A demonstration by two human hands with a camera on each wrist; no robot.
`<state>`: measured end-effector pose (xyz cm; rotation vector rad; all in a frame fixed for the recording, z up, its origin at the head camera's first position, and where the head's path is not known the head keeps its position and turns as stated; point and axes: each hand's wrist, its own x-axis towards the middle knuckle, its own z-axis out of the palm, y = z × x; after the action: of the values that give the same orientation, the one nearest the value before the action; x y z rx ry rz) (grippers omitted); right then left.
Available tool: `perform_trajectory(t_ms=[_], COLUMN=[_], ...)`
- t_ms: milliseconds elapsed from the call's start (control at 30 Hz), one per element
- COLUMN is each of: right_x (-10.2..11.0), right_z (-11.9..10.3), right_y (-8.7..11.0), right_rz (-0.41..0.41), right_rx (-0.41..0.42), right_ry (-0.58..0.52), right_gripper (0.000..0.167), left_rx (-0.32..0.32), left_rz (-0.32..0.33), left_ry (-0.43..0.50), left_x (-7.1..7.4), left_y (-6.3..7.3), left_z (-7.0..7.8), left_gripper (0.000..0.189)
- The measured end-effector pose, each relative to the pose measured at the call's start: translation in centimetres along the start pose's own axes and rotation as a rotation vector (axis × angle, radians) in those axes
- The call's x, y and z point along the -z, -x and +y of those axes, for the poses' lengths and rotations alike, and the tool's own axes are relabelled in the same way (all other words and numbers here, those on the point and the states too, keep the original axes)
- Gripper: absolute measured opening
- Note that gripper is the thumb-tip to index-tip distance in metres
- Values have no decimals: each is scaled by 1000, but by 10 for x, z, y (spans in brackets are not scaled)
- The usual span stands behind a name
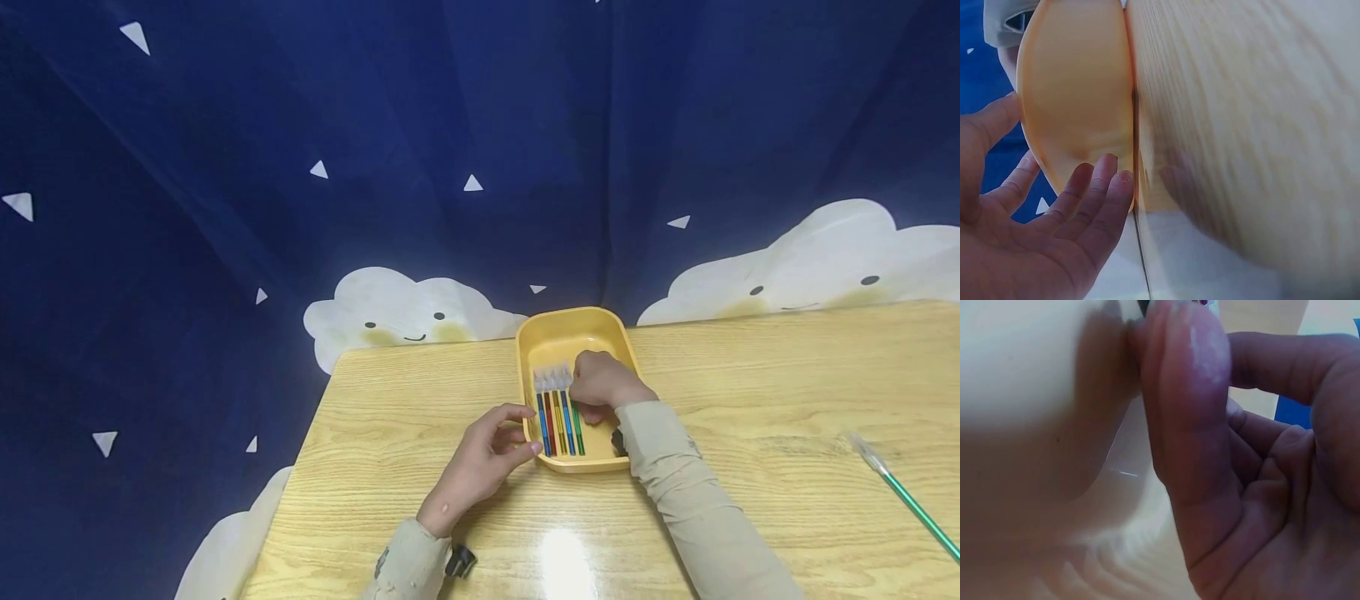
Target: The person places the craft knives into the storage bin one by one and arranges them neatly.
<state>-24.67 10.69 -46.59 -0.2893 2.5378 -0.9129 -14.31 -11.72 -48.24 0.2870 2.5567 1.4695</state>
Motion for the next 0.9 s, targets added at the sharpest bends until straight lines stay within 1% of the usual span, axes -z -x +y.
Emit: perform_trajectory(t_ms=[233,467,633,800,900], right_x=[0,-1,0,1,1], right_z=[-1,0,0,1,2], right_y=[-1,-1,-1,-2,-3], right_rz=[1,0,13,51,90], right_rx=[4,11,19,20,40], right_ry=[-24,-4,-18,-25,-11], right_gripper=[23,25,24,28,30], left_rx=[-10,-13,-15,-29,-38], left_rz=[1,-4,-7,-12,-10], left_ry=[2,9,14,27,38], left_x=[1,1,1,1,0], left_y=[0,0,0,0,0], left_z=[-1,-1,-2,-2,-3], left_gripper=[43,44,44,44,43])
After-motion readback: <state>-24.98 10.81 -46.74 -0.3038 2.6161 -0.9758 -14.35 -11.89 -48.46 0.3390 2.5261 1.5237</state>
